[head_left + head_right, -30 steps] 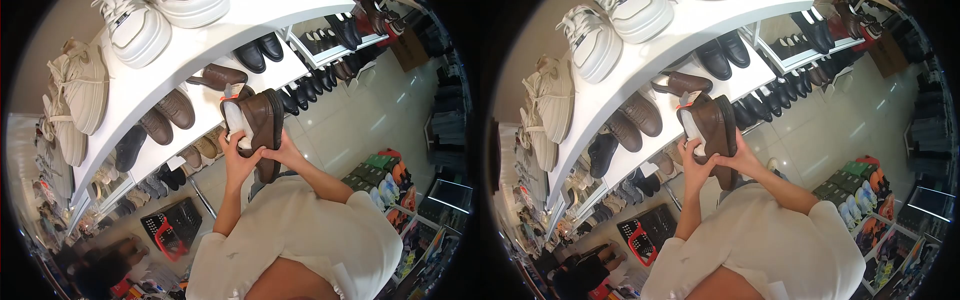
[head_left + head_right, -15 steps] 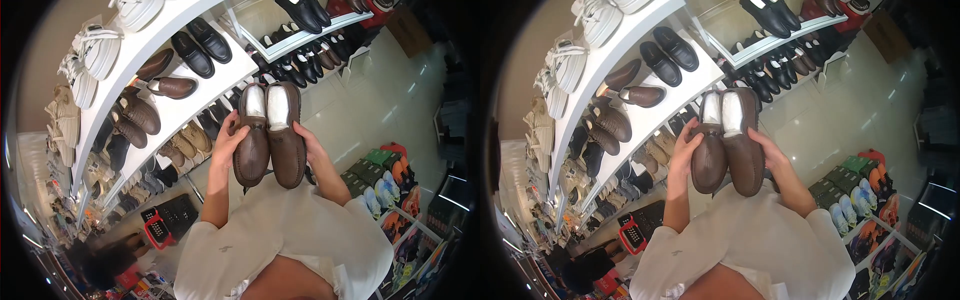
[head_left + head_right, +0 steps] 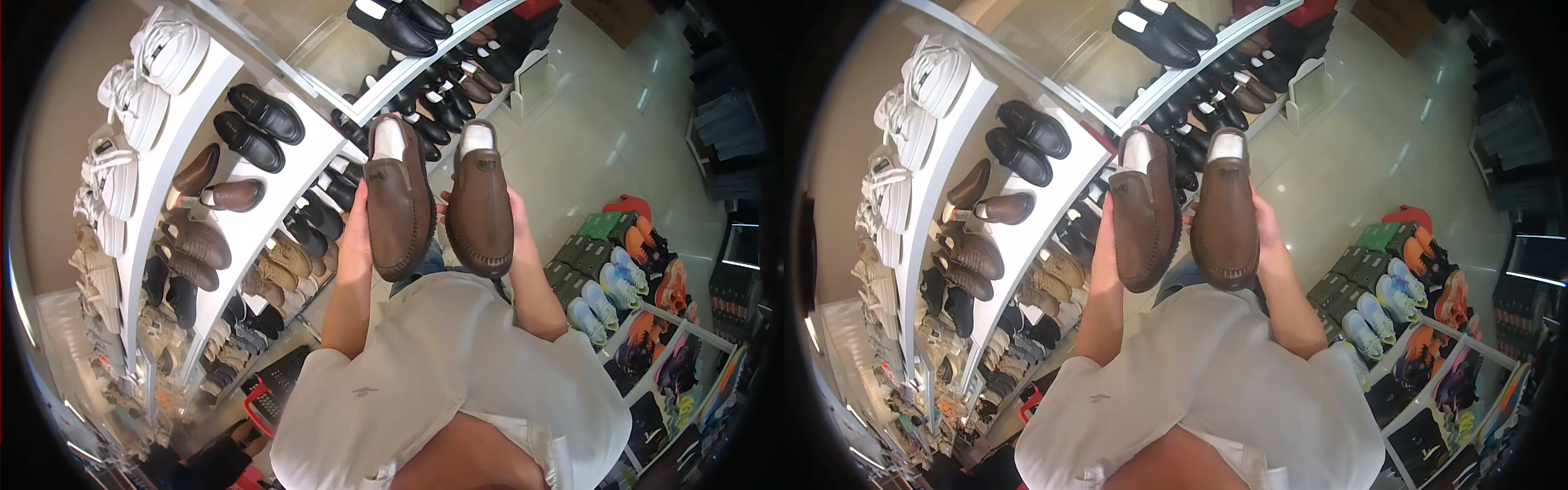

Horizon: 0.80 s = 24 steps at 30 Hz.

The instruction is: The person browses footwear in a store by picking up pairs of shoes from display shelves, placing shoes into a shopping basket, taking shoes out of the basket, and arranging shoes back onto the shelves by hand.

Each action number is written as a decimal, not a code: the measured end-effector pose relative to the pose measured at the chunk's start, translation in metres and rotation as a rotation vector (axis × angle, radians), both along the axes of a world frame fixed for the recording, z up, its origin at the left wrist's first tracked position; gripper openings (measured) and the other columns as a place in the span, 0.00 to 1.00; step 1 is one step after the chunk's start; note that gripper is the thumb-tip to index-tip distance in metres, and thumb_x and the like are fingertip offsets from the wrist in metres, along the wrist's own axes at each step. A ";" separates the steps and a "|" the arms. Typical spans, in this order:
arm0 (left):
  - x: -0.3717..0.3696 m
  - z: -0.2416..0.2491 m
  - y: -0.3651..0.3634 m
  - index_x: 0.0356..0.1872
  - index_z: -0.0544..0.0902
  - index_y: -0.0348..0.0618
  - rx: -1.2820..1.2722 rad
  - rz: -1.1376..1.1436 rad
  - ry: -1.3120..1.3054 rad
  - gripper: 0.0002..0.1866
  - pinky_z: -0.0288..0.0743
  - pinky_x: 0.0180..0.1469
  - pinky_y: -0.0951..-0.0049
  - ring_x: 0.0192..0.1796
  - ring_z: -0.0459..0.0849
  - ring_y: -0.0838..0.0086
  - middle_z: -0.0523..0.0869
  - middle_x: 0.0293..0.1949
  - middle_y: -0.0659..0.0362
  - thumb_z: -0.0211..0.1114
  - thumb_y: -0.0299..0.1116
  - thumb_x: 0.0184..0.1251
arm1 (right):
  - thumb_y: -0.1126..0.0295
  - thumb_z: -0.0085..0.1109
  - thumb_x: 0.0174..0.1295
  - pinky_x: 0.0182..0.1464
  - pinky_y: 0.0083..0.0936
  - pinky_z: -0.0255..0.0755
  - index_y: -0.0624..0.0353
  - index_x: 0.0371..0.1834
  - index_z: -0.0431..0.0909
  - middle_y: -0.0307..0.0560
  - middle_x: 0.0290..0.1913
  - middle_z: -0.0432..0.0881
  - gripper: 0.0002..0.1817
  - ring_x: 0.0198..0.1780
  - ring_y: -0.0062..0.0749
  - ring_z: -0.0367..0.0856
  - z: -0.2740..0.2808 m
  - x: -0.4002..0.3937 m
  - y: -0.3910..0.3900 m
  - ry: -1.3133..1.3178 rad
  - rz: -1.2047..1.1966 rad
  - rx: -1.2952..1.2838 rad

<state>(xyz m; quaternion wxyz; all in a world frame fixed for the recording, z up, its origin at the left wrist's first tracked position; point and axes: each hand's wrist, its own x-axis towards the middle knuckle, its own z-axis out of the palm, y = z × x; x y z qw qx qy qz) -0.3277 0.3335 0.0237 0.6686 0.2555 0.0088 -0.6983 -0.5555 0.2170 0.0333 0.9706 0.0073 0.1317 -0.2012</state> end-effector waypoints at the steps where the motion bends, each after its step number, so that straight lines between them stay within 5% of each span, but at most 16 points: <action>1: 0.004 -0.009 -0.011 0.70 0.68 0.38 0.061 0.021 -0.013 0.34 0.72 0.67 0.55 0.63 0.79 0.58 0.79 0.63 0.48 0.52 0.56 0.76 | 0.44 0.40 0.75 0.60 0.58 0.75 0.60 0.68 0.68 0.68 0.60 0.76 0.32 0.61 0.69 0.75 0.000 -0.007 -0.004 0.000 -0.014 -0.014; 5: -0.009 -0.017 -0.065 0.72 0.57 0.39 -0.178 0.106 -0.504 0.41 0.69 0.68 0.59 0.66 0.74 0.62 0.73 0.65 0.51 0.72 0.40 0.65 | 0.44 0.39 0.75 0.66 0.56 0.70 0.60 0.72 0.62 0.67 0.66 0.71 0.34 0.70 0.64 0.67 -0.005 -0.041 -0.030 0.000 -0.216 -0.190; 8: -0.020 -0.007 -0.109 0.72 0.53 0.37 -0.004 0.122 -0.713 0.46 0.67 0.68 0.63 0.65 0.73 0.65 0.72 0.64 0.50 0.76 0.32 0.60 | 0.51 0.38 0.78 0.69 0.43 0.69 0.63 0.72 0.62 0.59 0.67 0.72 0.30 0.69 0.47 0.71 0.011 -0.049 -0.057 0.138 -0.166 -0.332; 11: -0.031 -0.010 -0.151 0.69 0.59 0.36 -0.078 0.061 -0.760 0.43 0.68 0.67 0.67 0.64 0.74 0.66 0.74 0.63 0.50 0.78 0.31 0.57 | 0.53 0.39 0.78 0.67 0.42 0.71 0.62 0.72 0.62 0.56 0.66 0.74 0.28 0.65 0.43 0.75 -0.002 -0.041 -0.082 0.224 -0.216 -0.445; 12: -0.036 0.001 -0.161 0.67 0.62 0.34 -0.031 0.043 -0.793 0.40 0.69 0.66 0.68 0.63 0.76 0.65 0.75 0.61 0.49 0.78 0.30 0.57 | 0.51 0.42 0.77 0.65 0.41 0.73 0.61 0.70 0.66 0.55 0.65 0.75 0.29 0.62 0.40 0.78 0.000 -0.029 -0.088 0.055 -0.224 -0.371; 16: -0.032 -0.013 -0.199 0.66 0.63 0.33 0.084 0.018 -0.905 0.39 0.71 0.64 0.69 0.61 0.78 0.66 0.78 0.60 0.50 0.77 0.27 0.56 | 0.42 0.43 0.75 0.66 0.41 0.72 0.61 0.69 0.68 0.54 0.65 0.76 0.34 0.62 0.42 0.77 0.021 0.002 -0.115 0.061 -0.166 -0.254; 18: -0.022 -0.015 -0.210 0.65 0.65 0.33 0.088 -0.019 -0.988 0.38 0.72 0.62 0.70 0.59 0.79 0.67 0.79 0.58 0.50 0.77 0.28 0.55 | 0.33 0.43 0.70 0.67 0.41 0.70 0.62 0.69 0.69 0.54 0.66 0.75 0.42 0.64 0.44 0.76 0.031 0.011 -0.123 0.408 -0.216 -0.273; 22: 0.010 -0.008 -0.229 0.64 0.69 0.33 0.034 -0.073 -0.826 0.35 0.73 0.60 0.70 0.57 0.80 0.71 0.80 0.57 0.52 0.76 0.32 0.59 | 0.29 0.42 0.67 0.68 0.43 0.68 0.63 0.70 0.67 0.54 0.67 0.74 0.47 0.65 0.46 0.75 0.009 0.012 -0.147 0.362 -0.210 -0.360; 24: 0.025 -0.005 -0.238 0.64 0.68 0.34 0.053 -0.105 -0.734 0.35 0.73 0.60 0.70 0.57 0.80 0.71 0.80 0.56 0.53 0.76 0.34 0.60 | 0.28 0.43 0.65 0.68 0.44 0.68 0.63 0.70 0.66 0.55 0.67 0.74 0.48 0.65 0.46 0.74 -0.002 0.012 -0.158 0.602 -0.251 -0.406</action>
